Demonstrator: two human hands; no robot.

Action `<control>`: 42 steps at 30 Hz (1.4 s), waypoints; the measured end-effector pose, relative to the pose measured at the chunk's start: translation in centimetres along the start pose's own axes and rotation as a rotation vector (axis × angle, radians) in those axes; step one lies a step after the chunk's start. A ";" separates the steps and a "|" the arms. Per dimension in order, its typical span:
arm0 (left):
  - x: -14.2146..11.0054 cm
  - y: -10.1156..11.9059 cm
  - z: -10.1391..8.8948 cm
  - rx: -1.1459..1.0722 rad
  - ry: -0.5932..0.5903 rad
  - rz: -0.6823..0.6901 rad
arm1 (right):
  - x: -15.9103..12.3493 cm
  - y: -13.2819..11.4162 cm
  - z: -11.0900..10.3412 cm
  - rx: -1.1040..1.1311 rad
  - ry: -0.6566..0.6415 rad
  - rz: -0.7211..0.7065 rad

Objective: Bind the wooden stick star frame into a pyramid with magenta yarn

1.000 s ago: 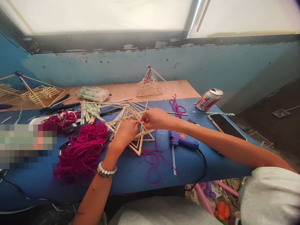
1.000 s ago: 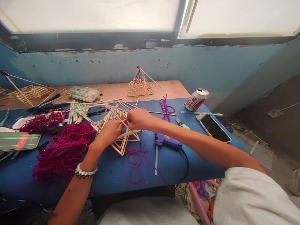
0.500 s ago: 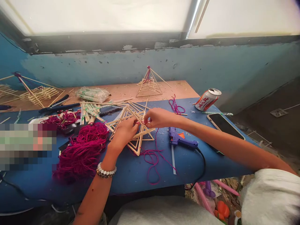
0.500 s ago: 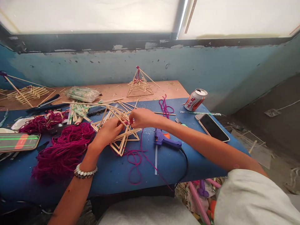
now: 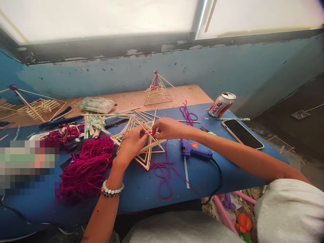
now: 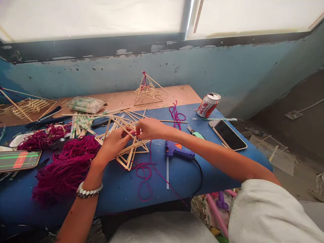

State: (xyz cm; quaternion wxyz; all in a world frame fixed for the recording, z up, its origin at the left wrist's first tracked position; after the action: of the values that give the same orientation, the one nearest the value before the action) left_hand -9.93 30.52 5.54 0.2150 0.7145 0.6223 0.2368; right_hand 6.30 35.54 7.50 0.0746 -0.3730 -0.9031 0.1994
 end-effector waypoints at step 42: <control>0.2 0.0 0.0 -0.191 0.005 0.039 | 1.6 1.8 -0.3 0.639 -0.364 0.223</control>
State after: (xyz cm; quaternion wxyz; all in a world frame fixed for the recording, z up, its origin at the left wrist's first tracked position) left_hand -9.90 30.73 5.54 0.2758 0.7022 0.5834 0.3009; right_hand 6.41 37.92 7.04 0.0035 -0.3854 -0.7478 0.5406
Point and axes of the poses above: each hand's wrist, its own x-axis towards the middle knuckle, its own z-axis out of the palm, y = z × x, the point moved 3 cm from there along x, towards the middle knuckle, and after that the axes turned 2 degrees about y, right-handed, at the moved point
